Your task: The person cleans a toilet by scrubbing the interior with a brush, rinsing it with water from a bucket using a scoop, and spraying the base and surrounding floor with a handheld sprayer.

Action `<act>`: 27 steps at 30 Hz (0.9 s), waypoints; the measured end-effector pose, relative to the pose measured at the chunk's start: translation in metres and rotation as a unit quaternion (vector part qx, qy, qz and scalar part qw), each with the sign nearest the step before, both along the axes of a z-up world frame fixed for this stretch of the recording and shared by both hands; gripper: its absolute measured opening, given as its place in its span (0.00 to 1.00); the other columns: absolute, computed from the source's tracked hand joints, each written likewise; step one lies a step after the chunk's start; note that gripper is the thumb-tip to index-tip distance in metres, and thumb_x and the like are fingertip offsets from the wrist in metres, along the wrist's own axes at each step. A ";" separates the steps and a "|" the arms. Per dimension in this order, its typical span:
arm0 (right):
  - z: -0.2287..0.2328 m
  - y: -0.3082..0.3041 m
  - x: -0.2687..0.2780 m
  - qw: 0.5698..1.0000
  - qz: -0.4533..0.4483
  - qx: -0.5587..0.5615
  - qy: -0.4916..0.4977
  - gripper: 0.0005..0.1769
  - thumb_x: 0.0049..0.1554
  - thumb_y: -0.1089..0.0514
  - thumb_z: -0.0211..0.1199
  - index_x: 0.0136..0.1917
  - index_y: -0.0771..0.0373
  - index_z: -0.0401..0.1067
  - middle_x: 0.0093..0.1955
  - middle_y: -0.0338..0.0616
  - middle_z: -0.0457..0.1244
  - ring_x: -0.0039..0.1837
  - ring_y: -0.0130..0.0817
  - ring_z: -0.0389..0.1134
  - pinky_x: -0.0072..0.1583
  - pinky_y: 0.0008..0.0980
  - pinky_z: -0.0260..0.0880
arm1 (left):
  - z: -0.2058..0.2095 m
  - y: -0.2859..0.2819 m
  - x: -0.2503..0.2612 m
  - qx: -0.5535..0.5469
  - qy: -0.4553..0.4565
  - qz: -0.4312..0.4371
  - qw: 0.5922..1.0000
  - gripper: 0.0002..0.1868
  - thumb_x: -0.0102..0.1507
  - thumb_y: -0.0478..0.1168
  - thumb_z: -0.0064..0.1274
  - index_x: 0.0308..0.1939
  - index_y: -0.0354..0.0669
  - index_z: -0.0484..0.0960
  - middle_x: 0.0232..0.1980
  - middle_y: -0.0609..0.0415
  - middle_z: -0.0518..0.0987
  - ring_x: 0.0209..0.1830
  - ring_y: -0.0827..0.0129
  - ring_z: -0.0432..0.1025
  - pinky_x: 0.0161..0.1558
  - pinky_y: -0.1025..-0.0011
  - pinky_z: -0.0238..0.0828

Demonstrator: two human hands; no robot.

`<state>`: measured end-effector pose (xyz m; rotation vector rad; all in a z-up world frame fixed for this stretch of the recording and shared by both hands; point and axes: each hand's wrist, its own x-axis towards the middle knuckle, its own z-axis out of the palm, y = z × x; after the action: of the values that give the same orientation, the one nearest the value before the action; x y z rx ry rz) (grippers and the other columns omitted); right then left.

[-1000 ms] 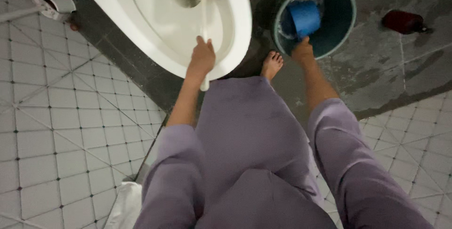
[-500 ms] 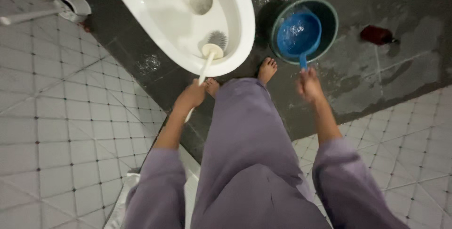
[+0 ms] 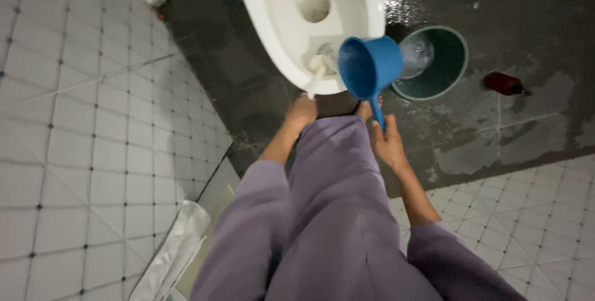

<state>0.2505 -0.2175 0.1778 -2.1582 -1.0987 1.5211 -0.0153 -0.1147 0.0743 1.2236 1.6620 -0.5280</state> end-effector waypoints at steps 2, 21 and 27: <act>-0.018 0.015 -0.023 0.996 0.030 0.081 -0.016 0.16 0.68 0.48 0.53 0.60 0.62 0.61 0.42 0.54 0.62 0.44 0.49 0.66 0.49 0.46 0.66 | 0.008 0.011 -0.033 0.017 0.023 0.029 0.999 0.24 0.71 0.52 0.39 0.59 0.35 0.71 0.57 0.30 0.79 0.61 0.36 0.72 0.61 0.47 0.68; -0.011 0.128 -0.010 0.992 -0.035 0.024 0.115 0.14 0.69 0.49 0.55 0.58 0.61 0.60 0.37 0.43 0.60 0.37 0.31 0.63 0.37 0.32 0.61 | -0.074 -0.015 0.014 0.020 -0.056 -0.114 0.992 0.17 0.64 0.38 0.45 0.52 0.31 0.78 0.57 0.31 0.76 0.57 0.41 0.73 0.55 0.50 0.70; 0.005 0.113 0.001 0.971 0.089 0.203 -0.091 0.15 0.67 0.59 0.57 0.62 0.69 0.58 0.43 0.68 0.64 0.45 0.66 0.69 0.41 0.52 0.67 | -0.094 0.033 0.092 0.082 -0.160 -0.220 0.959 0.15 0.58 0.35 0.50 0.44 0.29 0.83 0.48 0.27 0.79 0.48 0.37 0.74 0.49 0.50 0.73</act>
<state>0.2510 -0.1046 0.1826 -1.9802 -1.5477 1.0534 0.0770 -0.0816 -0.0200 1.7188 1.1783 -0.4339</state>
